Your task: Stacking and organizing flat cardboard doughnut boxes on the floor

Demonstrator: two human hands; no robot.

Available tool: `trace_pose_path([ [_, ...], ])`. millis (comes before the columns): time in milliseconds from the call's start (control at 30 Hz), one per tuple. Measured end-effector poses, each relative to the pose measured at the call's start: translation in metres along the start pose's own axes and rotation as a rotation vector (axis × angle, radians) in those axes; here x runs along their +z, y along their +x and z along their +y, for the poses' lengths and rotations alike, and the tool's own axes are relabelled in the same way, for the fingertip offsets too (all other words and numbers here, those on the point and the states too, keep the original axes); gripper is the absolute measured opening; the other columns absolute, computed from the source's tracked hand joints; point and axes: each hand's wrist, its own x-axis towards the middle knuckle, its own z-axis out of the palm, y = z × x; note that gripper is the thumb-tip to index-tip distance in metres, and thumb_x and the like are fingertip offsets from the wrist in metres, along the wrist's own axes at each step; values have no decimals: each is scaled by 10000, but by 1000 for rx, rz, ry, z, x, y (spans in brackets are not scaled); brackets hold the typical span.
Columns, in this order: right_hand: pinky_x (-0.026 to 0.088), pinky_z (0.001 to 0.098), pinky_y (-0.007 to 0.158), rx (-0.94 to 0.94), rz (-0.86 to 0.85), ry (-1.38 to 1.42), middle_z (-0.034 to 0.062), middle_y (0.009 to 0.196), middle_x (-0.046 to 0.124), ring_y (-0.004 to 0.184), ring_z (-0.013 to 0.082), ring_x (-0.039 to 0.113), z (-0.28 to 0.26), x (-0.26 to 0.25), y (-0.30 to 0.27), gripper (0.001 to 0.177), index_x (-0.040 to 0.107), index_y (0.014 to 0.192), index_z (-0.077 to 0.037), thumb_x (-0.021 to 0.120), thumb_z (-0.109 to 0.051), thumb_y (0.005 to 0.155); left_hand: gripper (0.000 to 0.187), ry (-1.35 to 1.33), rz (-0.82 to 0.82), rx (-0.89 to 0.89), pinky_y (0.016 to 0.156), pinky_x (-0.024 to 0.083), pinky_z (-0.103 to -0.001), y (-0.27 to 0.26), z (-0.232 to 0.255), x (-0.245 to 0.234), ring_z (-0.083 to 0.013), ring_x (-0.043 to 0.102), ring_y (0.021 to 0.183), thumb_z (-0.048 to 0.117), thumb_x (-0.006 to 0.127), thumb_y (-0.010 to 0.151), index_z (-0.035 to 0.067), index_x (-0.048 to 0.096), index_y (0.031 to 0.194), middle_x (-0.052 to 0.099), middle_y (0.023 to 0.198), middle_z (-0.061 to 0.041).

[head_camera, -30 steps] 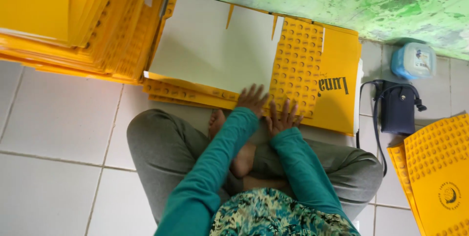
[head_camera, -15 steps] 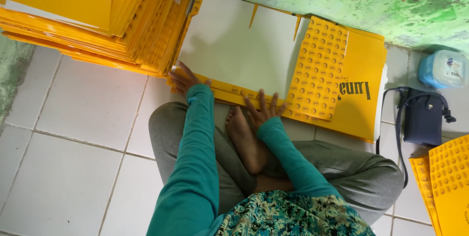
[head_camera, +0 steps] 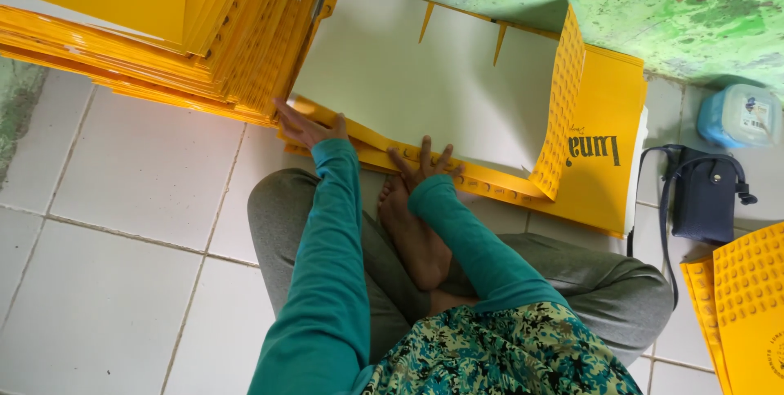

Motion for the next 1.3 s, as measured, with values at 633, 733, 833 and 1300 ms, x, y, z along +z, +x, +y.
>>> trace_pose_path([
  [633,-48,838,1127,-31,61,156,18,1711,-292,1499,580,-220,4,18,8,651,-60,1582,-607,343,-511,1081,672,-25,-541,224,1168,370,-680,-65,-11,37,-600,432,1343,408,567,1056,-97,431,1477,475,1444,-410],
  [733,-58,881,1076,38,72,32,-12,1685,-344,1451,620,-281,6,73,40,710,-6,1609,-550,421,-487,1045,643,-136,-615,827,1165,385,-568,-101,5,30,-526,421,1383,51,490,980,30,373,1612,405,1591,-283],
  [833,-33,831,1111,-35,186,53,5,1687,-244,1468,572,-192,24,64,49,714,66,1599,-522,476,-479,1017,1069,412,-782,826,1239,182,-692,-130,16,30,-499,96,1567,433,746,844,331,101,1691,-17,1759,-129],
  [1300,83,599,1275,-393,706,136,80,1697,224,1549,348,224,80,159,64,749,402,1556,-391,733,-438,885,674,656,-966,872,1259,-74,-639,-131,-38,54,-389,-60,1596,419,437,1036,411,180,1659,-46,1762,-19],
])
